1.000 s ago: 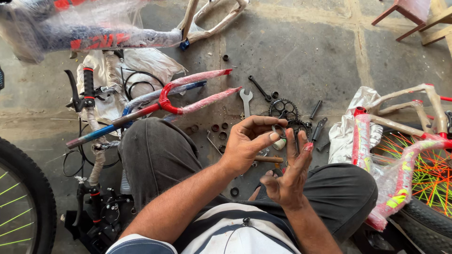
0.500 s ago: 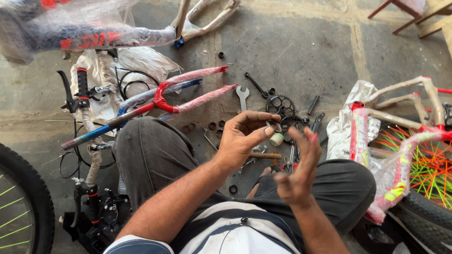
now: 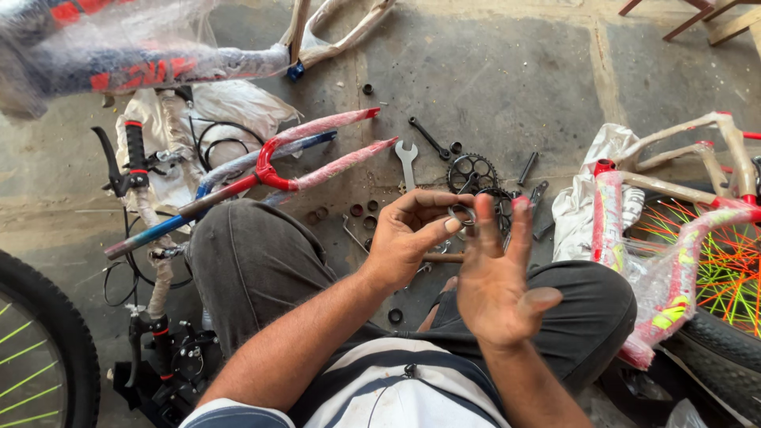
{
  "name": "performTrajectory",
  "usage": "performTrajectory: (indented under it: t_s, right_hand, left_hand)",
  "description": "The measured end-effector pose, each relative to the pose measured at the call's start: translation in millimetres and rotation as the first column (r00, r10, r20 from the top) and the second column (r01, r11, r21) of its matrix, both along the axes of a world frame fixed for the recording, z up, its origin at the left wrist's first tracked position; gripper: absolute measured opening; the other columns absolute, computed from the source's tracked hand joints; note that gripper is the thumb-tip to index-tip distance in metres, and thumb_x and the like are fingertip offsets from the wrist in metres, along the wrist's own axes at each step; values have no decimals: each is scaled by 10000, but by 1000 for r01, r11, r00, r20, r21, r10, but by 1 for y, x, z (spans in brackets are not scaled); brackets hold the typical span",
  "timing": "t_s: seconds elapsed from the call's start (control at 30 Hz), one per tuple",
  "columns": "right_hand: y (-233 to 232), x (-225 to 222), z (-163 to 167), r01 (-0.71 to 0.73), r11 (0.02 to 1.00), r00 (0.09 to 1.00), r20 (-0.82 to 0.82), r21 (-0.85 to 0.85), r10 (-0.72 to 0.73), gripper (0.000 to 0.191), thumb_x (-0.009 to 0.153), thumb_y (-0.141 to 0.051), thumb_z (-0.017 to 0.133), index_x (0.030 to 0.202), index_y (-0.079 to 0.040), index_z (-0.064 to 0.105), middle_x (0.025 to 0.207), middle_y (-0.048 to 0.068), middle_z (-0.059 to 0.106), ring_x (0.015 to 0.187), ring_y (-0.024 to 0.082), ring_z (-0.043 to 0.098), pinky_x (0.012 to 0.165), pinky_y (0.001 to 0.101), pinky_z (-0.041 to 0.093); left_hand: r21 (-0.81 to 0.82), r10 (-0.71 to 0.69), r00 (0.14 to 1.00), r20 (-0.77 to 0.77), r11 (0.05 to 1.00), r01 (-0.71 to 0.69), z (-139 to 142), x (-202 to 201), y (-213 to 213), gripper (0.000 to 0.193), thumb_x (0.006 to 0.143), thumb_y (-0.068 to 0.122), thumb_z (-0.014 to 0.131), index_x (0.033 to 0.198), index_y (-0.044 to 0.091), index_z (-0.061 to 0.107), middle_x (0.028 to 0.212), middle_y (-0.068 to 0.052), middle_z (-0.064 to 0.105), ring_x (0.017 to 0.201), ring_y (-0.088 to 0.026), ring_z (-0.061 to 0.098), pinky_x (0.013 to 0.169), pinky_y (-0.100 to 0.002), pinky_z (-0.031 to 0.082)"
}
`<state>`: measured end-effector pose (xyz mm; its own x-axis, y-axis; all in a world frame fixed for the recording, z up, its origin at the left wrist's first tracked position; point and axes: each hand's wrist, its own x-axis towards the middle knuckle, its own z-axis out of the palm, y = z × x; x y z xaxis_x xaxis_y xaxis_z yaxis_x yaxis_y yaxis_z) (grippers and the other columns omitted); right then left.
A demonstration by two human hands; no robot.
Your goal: The person sits on the workshop floor and packs green grease into small bicycle bearing races by hand, picking each race from the floor, filling it with grease from a container, and setting it aside. They then handle a wooden dowel and hammer near a plastic-wrapped bicycle frame.
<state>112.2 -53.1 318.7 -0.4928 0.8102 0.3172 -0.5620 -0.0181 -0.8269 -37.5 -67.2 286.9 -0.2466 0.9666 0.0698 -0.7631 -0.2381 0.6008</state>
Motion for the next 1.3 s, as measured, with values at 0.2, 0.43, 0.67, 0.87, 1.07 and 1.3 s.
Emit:
performTrajectory:
  t_s: [0.2, 0.43, 0.67, 0.87, 1.07, 1.3]
  right_hand:
    - [-9, -3, -1, -5, 1000, 997, 71, 21, 3, 1038, 954, -796, 466, 1701, -148, 151, 1741, 112, 245, 1620, 229, 234, 1338, 430, 150]
    - [10, 4, -6, -126, 992, 987, 103, 14, 124, 991, 977, -847, 323, 1677, -148, 274, 1825, 45, 76, 1677, 237, 122, 1387, 482, 92]
    - [8, 2, -19, -110, 983, 976, 203, 146, 79, 864, 1022, -800, 312, 1681, -242, 309, 1813, -10, 60, 1682, 272, 133, 1399, 500, 94]
    - [8, 12, -25, 6, 947, 947, 303, 322, -110, 757, 1080, -684, 411, 1619, -154, 397, 1779, 54, 191, 1646, 259, 213, 1382, 485, 158]
    - [18, 19, -13, 98, 901, 926, 293, 424, -238, 666, 1090, -612, 501, 1503, -90, 518, 1630, 117, 390, 1521, 210, 315, 1295, 417, 212]
    - [29, 16, -3, 43, 831, 913, 317, 555, -259, 905, 1032, -604, 608, 1673, -115, 198, 1668, 150, 384, 1524, 236, 428, 1333, 434, 234]
  left_hand:
    - [62, 11, 996, 88, 998, -17, -1, -11, 3, 304, 960, -25, 727, 1250, -47, 640, 1354, -202, 680, 1191, -228, 685, 1073, -399, 554]
    - [79, -120, 992, 41, 990, 117, 3, -8, -4, 358, 958, -17, 727, 1296, -27, 611, 1381, -191, 663, 1223, -221, 663, 1091, -407, 549]
    - [60, -90, 996, 16, 994, 89, 5, -9, -5, 354, 963, -3, 722, 1297, -26, 610, 1386, -186, 659, 1250, -223, 655, 1116, -413, 541]
    - [52, -100, 995, -8, 994, 100, 9, -10, -5, 355, 971, 6, 720, 1306, -18, 604, 1409, -184, 646, 1268, -230, 645, 1104, -431, 554]
    - [7, -189, 981, 33, 982, 189, 17, -13, -7, 383, 952, 30, 707, 1307, -1, 567, 1425, -170, 611, 1272, -254, 630, 978, -542, 625]
    - [32, -226, 974, 38, 974, 224, 15, -12, -7, 470, 966, 9, 685, 1397, 16, 498, 1430, -189, 599, 1305, -275, 617, 1015, -548, 608]
